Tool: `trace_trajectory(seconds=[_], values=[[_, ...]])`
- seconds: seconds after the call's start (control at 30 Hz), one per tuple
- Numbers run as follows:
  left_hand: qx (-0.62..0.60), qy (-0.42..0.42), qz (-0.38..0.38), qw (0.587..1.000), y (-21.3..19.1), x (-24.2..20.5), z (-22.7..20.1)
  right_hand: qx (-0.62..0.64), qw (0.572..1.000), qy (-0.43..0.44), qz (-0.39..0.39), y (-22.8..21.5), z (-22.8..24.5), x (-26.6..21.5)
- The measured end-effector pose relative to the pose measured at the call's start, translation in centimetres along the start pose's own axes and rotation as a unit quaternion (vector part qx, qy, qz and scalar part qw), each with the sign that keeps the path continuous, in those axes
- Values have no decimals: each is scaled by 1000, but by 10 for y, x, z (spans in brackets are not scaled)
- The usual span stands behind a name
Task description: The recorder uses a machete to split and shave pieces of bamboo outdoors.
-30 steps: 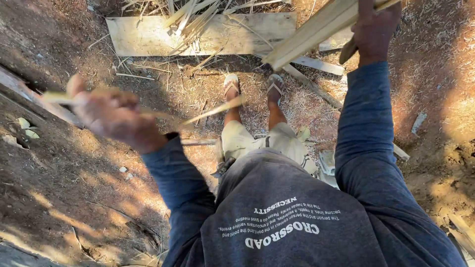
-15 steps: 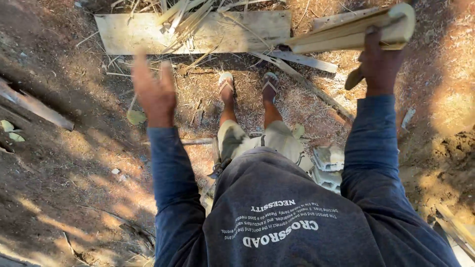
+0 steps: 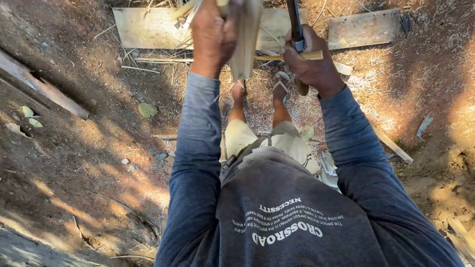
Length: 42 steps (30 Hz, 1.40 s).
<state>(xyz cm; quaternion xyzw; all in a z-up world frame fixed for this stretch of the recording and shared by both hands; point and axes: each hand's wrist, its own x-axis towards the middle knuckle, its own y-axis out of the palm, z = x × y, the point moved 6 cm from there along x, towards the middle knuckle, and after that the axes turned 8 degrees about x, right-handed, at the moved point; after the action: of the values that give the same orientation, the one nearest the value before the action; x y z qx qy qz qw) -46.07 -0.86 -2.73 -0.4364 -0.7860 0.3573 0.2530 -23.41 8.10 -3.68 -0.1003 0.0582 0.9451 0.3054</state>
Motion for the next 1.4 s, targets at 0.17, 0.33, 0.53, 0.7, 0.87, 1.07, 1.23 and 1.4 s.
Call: trace_trajectory(seconds=[0.17,0.33,0.53,0.7,0.87,1.07,1.23,1.4], values=[[-112,-167,-195,960,-72,-11,139,-33,995,91,-6,1,-32,-26],[-279,-204,-373,861,-161,-39,275,-229,961,138,-67,-56,-101,-99],[-244,-245,-396,851,-221,-82,349,-307,898,287,-131,-111,-161,-174],[-124,-325,-389,853,-152,-82,324,-155,895,373,-188,-91,-174,-159],[-137,-305,-318,887,-87,-86,334,-90,911,366,-168,-45,-171,-126],[-82,-299,-172,935,55,-84,289,-274,934,221,-58,13,-183,-71],[-151,-288,-157,932,148,-99,276,-113,951,286,-31,77,-218,-15],[-149,-328,-157,919,188,-109,283,-71,975,211,-19,134,-224,39]])
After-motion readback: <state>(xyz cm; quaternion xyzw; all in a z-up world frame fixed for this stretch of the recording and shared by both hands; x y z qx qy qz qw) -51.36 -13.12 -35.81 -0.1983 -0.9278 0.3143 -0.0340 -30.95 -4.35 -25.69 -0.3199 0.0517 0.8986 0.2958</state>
